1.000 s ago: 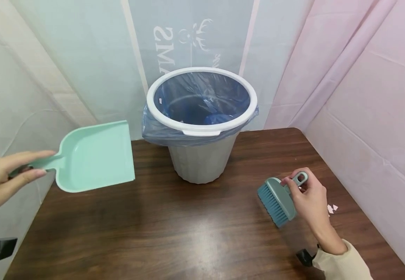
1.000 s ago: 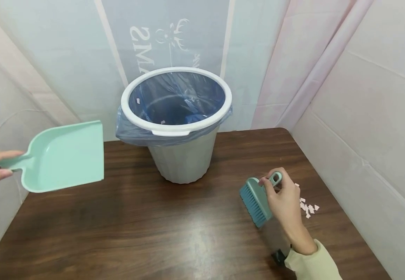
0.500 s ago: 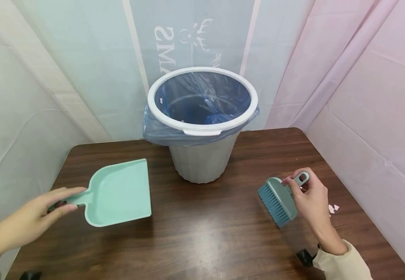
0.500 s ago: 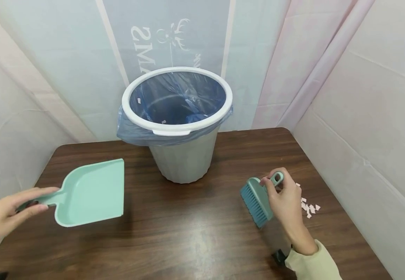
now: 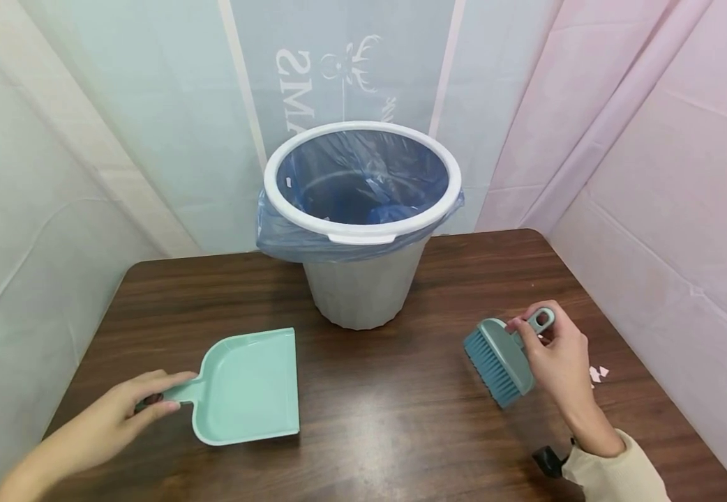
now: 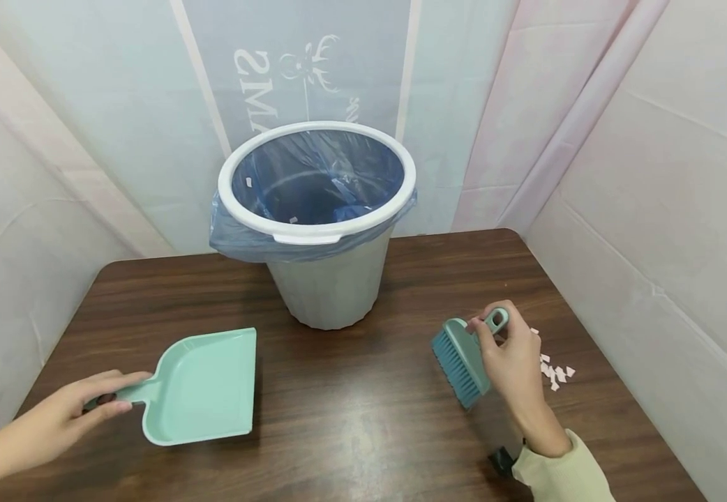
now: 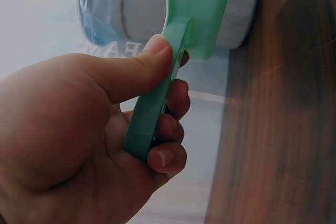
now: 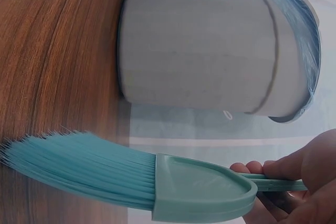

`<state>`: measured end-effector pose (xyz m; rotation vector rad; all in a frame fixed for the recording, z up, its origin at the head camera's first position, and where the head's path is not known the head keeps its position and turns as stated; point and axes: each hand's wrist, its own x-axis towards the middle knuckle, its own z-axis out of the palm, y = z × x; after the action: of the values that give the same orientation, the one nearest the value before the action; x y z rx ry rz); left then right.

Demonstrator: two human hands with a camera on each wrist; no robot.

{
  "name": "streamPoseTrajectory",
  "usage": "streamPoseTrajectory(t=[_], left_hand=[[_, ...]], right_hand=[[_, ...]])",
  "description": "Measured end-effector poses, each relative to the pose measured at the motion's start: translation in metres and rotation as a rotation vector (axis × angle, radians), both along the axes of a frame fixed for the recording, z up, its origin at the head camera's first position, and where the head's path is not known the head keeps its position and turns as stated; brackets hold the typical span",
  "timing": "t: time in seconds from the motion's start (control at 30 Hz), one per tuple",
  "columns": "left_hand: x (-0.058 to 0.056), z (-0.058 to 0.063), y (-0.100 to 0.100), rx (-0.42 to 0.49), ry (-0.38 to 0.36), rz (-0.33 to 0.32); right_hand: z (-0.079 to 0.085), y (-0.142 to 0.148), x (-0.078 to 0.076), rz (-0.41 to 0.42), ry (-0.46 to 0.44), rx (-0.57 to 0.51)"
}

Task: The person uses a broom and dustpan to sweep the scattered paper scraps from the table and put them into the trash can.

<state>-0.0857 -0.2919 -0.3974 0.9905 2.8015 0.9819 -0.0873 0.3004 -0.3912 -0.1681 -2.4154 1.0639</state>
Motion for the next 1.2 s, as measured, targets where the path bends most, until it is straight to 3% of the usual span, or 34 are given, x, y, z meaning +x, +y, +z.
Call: streamPoseTrajectory(t=[0.33, 0.6, 1.1, 1.2], left_hand=[[-0.001, -0.029, 0.026, 0.055, -0.128, -0.071], [-0.001, -0.044, 0.056, 0.064, -0.179, -0.060], [-0.003, -0.049, 0.080, 0.037, -0.217, -0.040], [-0.005, -0.052, 0.083, 0.039, -0.187, -0.058]], right_hand=[[-0.001, 0.000, -0.001, -0.001, 0.019, -0.003], [-0.001, -0.001, -0.001, -0.008, 0.015, 0.003], [-0.001, -0.001, -0.003, 0.000, 0.027, -0.008], [-0.002, 0.000, -0.003, 0.004, 0.034, -0.003]])
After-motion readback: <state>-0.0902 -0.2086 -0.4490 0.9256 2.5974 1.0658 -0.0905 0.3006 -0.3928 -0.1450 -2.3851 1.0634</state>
